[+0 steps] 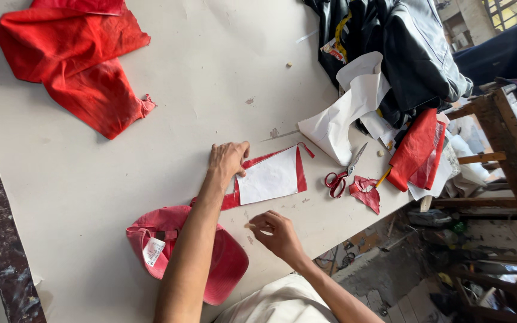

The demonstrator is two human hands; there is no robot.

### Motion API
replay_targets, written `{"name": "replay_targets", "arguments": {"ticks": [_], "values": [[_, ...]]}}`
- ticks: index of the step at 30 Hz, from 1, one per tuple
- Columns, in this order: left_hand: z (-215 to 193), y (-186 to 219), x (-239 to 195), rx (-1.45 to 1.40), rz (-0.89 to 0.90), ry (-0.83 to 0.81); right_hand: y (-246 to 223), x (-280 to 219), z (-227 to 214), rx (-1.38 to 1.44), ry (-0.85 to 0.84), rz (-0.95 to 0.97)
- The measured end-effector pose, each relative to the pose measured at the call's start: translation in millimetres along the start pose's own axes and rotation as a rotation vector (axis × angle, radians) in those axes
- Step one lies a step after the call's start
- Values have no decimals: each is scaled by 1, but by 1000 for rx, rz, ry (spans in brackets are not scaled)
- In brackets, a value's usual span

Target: The person uses a paper pattern to mark and cut a piece of red fabric with scissors. They align the pattern, trace the outline with chalk, and then cut along the marked lines to produce a fabric piece.

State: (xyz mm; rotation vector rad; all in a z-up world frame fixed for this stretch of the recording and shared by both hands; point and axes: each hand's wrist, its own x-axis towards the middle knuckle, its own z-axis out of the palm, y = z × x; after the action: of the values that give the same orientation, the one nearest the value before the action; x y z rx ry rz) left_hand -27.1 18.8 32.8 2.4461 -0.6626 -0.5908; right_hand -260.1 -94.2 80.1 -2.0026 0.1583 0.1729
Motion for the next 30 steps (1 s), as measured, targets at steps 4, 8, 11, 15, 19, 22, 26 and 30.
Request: {"name": "replay_targets", "arguments": {"ticks": [4,8,11,15,19,22,26,30], "values": [[21,29,-46,387,126,300,25,-11,-42,50,13,13],[70,70,-113,499,82,319,51,-20,-82,113,69,119],[106,96,-155,538,53,298,69,-24,-109,109,92,155],[149,119,-184,435,97,333,85,-19,-141,80,113,171],[173,131,-181,357,68,345,94,-11,-165,86,68,156],[173,139,-173,261,19,316,101,-7,-181,43,31,150],[151,153,-156,263,43,336,121,3,-195,69,12,107],[112,156,-130,43,61,701,169,33,-208,169,-39,-28]]}}
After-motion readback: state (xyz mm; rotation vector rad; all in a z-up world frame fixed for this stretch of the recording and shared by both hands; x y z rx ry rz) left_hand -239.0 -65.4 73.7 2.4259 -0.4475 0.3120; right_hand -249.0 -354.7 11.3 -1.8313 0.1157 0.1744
